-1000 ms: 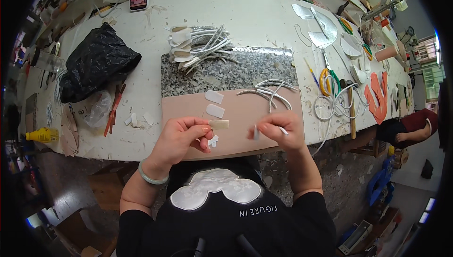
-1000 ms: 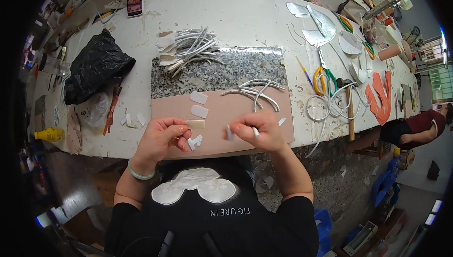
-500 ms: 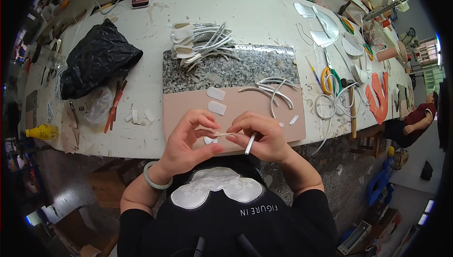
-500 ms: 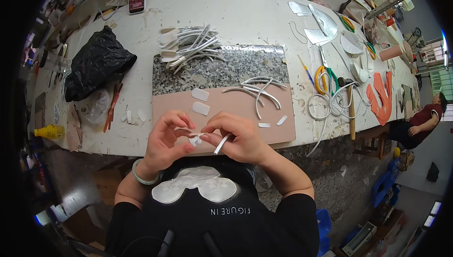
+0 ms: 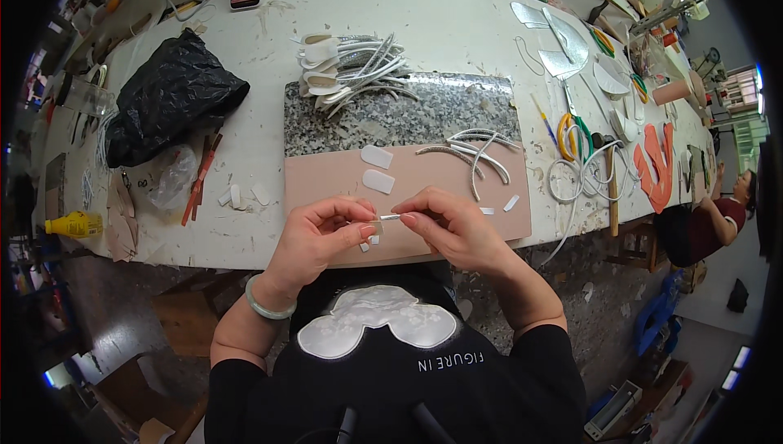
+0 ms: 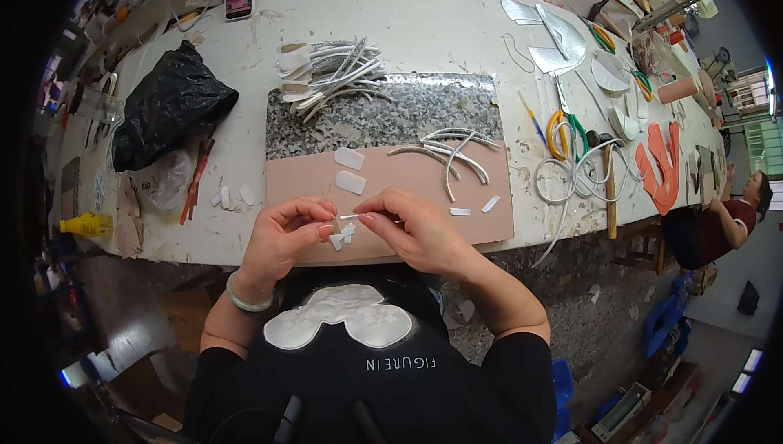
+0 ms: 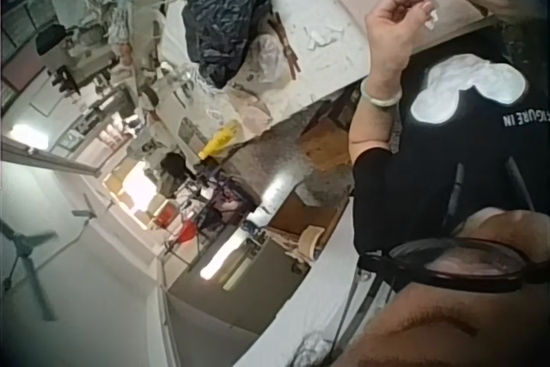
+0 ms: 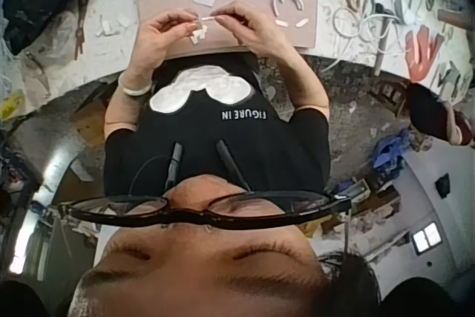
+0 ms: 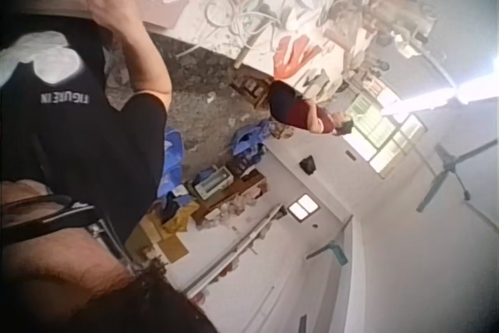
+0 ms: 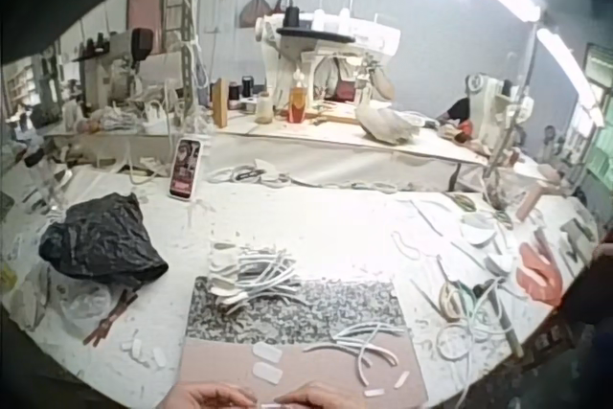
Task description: The person sits at a cluttered workbench and repeatedly picks up small white foam pieces and silver wire-like components. They insert the wire into the foam pieces by hand, creating small assembled units. The person places the finished units on the table and continues the repetitive assembly process throughout the clip.
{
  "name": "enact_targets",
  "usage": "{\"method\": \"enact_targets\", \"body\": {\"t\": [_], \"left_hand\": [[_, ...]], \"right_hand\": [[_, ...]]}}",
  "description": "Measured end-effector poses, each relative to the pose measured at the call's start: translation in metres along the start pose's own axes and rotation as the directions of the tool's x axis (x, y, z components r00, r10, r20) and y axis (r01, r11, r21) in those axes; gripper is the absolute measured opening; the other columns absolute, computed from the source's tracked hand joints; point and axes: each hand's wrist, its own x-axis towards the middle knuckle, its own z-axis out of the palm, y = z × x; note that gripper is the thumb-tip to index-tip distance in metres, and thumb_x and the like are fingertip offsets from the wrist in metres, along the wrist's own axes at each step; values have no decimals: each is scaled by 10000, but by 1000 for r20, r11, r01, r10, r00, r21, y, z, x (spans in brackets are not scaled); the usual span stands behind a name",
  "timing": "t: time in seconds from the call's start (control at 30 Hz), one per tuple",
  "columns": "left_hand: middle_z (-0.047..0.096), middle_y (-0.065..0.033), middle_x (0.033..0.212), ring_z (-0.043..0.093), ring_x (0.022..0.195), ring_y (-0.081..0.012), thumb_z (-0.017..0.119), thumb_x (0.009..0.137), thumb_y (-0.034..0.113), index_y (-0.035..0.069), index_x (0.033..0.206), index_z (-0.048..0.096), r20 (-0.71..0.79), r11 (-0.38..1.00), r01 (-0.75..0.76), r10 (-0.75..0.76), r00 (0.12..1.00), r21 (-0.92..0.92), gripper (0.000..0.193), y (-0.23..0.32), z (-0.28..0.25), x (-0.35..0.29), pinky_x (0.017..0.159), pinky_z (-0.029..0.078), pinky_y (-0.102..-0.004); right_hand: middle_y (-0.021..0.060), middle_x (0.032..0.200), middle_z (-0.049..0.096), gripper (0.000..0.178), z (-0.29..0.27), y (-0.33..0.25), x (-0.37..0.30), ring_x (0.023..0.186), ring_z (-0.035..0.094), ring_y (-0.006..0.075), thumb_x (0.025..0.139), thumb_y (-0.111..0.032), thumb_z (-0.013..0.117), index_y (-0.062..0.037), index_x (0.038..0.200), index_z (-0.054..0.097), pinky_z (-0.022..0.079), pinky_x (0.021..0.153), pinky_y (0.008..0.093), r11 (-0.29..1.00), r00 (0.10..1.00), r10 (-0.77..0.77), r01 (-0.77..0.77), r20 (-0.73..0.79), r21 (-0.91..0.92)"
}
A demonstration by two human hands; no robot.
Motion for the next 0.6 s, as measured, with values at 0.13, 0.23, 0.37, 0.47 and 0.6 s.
{"method": "enact_targets", "body": {"t": [0.13, 0.23, 0.37, 0.47, 0.6], "left_hand": [[646, -133, 1067, 629, 893, -154, 670, 837, -40, -37, 967, 661, -55, 999, 32, -33, 998, -23, 130, -3, 2, 1, 772, 537, -268], [654, -115, 1042, 631, 893, -140, 676, 858, -13, -46, 1001, 655, -36, 999, 47, -47, 998, -10, 148, -6, -1, 1, 800, 536, -272], [665, -109, 1008, 641, 840, -137, 672, 863, -5, -41, 996, 651, -26, 996, 88, -88, 996, -9, 139, -8, -2, 2, 759, 544, -267], [669, -99, 982, 648, 817, -137, 668, 869, 5, -36, 994, 647, -29, 994, 105, -105, 994, -5, 133, -9, -3, 2, 744, 548, -263], [670, -92, 959, 653, 817, -137, 663, 875, 13, -33, 997, 644, -19, 994, 111, -111, 994, -24, 132, -9, -5, 3, 740, 558, -264]], "right_hand": [[58, 722, 635, 202, 3, -3, 1, 629, 531, 90, 933, -171, 624, 11, 998, 685, 434, 559, 261, 991, 993, 117, -117, 7, 57], [51, 690, 623, 217, 3, -6, 1, 613, 509, 72, 922, -173, 633, 26, 989, 686, 419, 534, 253, 983, 986, 164, -166, 34, 82], [46, 679, 618, 220, 3, -9, 1, 611, 501, 65, 921, -177, 631, 29, 977, 688, 413, 528, 254, 986, 988, 146, -148, 43, 74], [47, 680, 620, 222, 3, -7, 2, 608, 500, 65, 920, -179, 632, 29, 969, 689, 412, 524, 256, 987, 989, 142, -145, 50, 74], [55, 683, 626, 218, 3, -5, 2, 612, 511, 69, 917, -176, 634, 29, 965, 688, 420, 531, 258, 987, 989, 139, -143, 58, 77]]}}
